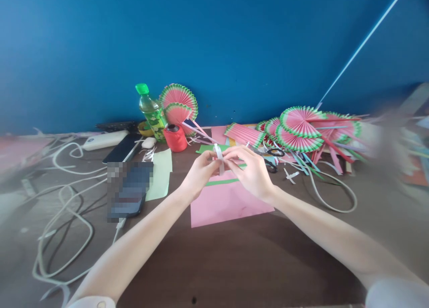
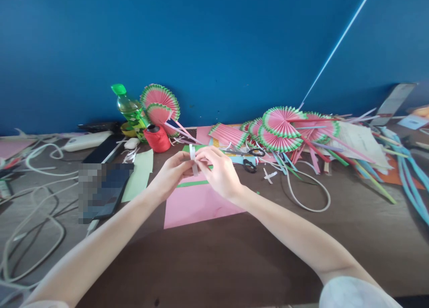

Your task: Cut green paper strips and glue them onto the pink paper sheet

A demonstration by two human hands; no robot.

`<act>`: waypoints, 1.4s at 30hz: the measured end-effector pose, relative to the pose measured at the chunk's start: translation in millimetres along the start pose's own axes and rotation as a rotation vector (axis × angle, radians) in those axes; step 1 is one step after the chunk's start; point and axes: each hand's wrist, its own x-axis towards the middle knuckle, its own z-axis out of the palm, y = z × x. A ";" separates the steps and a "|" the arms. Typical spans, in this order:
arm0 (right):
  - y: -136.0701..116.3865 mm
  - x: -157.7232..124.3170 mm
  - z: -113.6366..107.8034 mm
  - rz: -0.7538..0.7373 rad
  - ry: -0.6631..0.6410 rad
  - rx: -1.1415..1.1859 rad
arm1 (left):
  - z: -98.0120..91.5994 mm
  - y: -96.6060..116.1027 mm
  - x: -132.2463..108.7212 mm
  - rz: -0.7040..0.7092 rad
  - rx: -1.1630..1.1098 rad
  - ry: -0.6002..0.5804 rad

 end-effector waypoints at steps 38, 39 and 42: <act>-8.8 -6.7 6.3 0.131 -0.173 0.048 | -12.2 -9.6 13.6 0.126 0.148 0.008; -9.3 -6.1 6.1 0.121 -0.186 0.051 | -12.6 -9.4 13.9 0.129 0.149 0.009; -10.6 -4.9 5.7 0.086 -0.216 0.052 | -14.3 -9.3 15.0 0.136 0.168 0.015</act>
